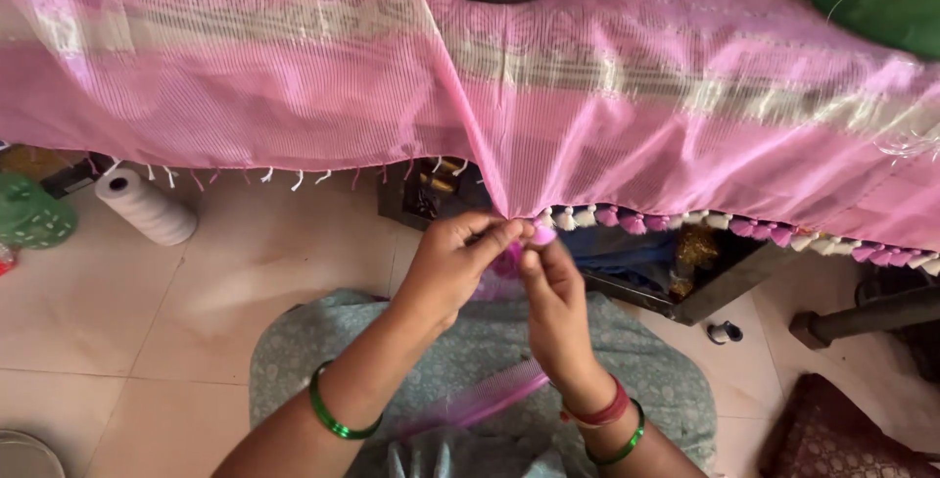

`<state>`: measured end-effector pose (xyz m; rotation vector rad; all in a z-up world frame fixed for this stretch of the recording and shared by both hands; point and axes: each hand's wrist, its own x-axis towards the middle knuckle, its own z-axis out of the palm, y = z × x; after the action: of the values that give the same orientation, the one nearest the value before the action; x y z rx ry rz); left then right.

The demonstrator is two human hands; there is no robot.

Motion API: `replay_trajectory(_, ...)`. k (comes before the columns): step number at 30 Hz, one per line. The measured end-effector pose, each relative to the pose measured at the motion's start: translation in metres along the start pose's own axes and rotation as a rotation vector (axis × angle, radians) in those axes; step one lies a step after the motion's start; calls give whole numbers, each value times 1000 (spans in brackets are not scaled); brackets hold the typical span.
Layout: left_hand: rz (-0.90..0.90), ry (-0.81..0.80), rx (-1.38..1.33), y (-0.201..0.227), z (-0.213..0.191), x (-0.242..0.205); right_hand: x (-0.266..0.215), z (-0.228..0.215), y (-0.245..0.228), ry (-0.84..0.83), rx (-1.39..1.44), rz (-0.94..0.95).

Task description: Tying and trimming pink tassels on the edge of a decorative cloth.

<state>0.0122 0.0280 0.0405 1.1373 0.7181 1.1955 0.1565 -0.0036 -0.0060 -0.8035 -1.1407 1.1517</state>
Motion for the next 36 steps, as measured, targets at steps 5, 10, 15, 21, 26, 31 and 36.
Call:
replay_trajectory(5, 257, 154, 188, -25, 5, -16, 12, 16, -38, 139, 4, -111)
replay_trajectory(10, 233, 258, 345, -25, 6, -25, 28, 18, -22, 59, 145, 42)
replay_trajectory(15, 561, 321, 617, 19, 0, -27, 23, 25, -15, 113, 247, 19)
replay_trajectory(21, -47, -71, 76, 18, -7, -7, 2, 25, -16, 60, 391, 116)
replay_trajectory(26, -130, -125, -90, 17, -7, -7, 2, 12, -28, -31, 185, 96)
replay_trajectory(31, -161, -8, -122, 2, -6, -1, -8, -8, -48, 69, -437, 25)
replay_trajectory(36, -107, 139, -121, -10, -12, 7, -13, -42, -90, 235, -885, -469)
